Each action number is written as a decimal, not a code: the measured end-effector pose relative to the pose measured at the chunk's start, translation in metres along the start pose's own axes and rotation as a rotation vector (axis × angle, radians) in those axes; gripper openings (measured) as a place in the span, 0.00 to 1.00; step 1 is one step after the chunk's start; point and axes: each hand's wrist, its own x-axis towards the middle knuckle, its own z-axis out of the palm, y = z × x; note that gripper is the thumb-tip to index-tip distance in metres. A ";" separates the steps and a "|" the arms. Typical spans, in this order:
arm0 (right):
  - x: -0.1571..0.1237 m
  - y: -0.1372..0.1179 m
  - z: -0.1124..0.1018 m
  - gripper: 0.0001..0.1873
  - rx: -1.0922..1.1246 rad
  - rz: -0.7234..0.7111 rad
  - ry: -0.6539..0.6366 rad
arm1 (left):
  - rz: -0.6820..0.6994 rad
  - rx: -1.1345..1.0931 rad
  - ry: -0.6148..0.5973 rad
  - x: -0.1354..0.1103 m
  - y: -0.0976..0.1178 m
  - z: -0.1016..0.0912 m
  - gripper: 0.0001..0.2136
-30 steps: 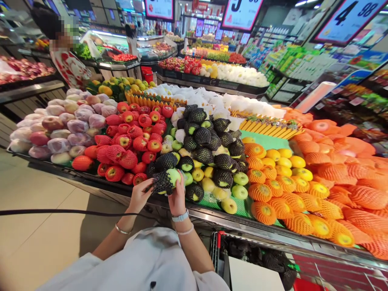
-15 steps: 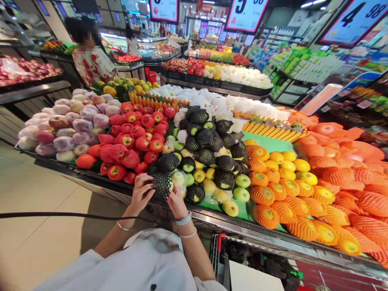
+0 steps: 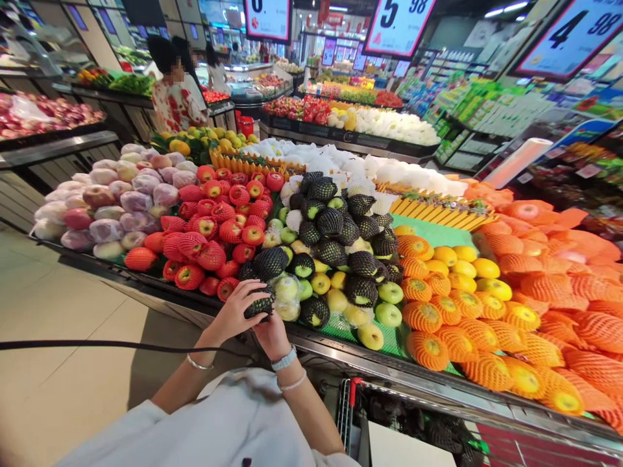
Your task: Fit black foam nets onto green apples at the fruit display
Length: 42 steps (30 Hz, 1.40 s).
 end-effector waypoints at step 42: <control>-0.022 -0.024 0.020 0.13 -0.995 -0.898 0.174 | -1.289 -1.844 0.635 -0.009 0.008 0.073 0.07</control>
